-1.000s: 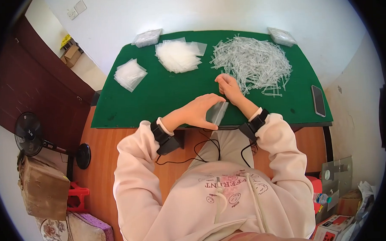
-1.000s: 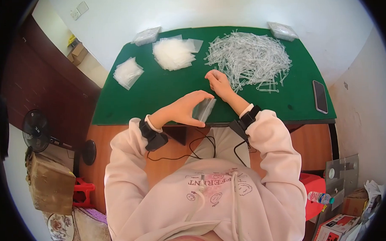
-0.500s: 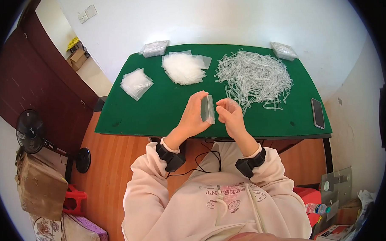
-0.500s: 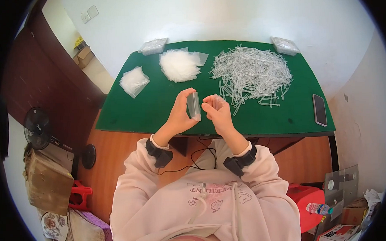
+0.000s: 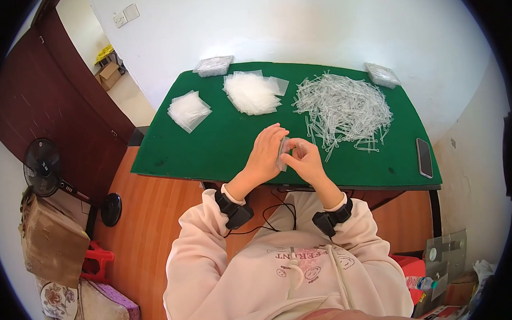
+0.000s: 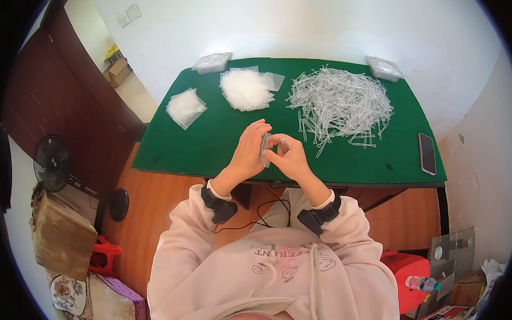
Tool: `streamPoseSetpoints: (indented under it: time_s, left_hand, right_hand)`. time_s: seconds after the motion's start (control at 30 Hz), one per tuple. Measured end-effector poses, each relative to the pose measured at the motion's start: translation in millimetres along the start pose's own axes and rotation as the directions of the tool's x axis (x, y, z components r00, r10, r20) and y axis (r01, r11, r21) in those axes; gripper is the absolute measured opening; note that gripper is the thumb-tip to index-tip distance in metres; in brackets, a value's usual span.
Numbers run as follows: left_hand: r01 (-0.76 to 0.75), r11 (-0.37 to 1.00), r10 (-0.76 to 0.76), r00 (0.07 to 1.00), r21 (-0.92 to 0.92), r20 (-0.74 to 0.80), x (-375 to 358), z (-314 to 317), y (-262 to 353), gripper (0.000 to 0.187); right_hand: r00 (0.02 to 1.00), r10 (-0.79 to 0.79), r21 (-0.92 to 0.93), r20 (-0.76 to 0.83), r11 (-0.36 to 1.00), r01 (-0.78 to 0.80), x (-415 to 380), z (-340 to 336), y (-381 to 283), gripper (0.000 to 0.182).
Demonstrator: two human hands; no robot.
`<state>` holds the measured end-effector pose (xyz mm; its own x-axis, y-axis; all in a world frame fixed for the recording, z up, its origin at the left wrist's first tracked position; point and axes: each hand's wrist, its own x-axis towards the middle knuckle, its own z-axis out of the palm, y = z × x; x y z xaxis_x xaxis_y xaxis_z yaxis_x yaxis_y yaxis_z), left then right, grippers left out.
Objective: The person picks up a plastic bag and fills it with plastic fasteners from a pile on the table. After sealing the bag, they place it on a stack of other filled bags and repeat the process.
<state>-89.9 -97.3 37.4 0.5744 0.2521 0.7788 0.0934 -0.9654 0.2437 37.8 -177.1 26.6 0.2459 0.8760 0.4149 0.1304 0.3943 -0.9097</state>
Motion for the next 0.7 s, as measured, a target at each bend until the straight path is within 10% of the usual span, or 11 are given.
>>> streamPoseSetpoints:
  time_s: [0.23,0.33,0.7]
  left_hand:
    - [-0.008,0.998,0.007,1.0,0.055,0.024,6,-10,17,0.06]
    - [-0.007,1.0,0.007,1.0,0.014,0.014,6,-10,17,0.057]
    - [-0.005,0.998,0.007,0.999,0.064,-0.039,6,-7,4,0.044]
  right_hand:
    - [0.999,0.048,0.134,-0.012,0.99,-0.046,3,0,6,0.008]
    - [1.0,0.003,-0.158,-0.028,0.987,-0.008,3,-1,0,0.007]
    - [0.985,-0.104,-0.202,-0.14,0.977,0.074,10,-13,-2,0.004]
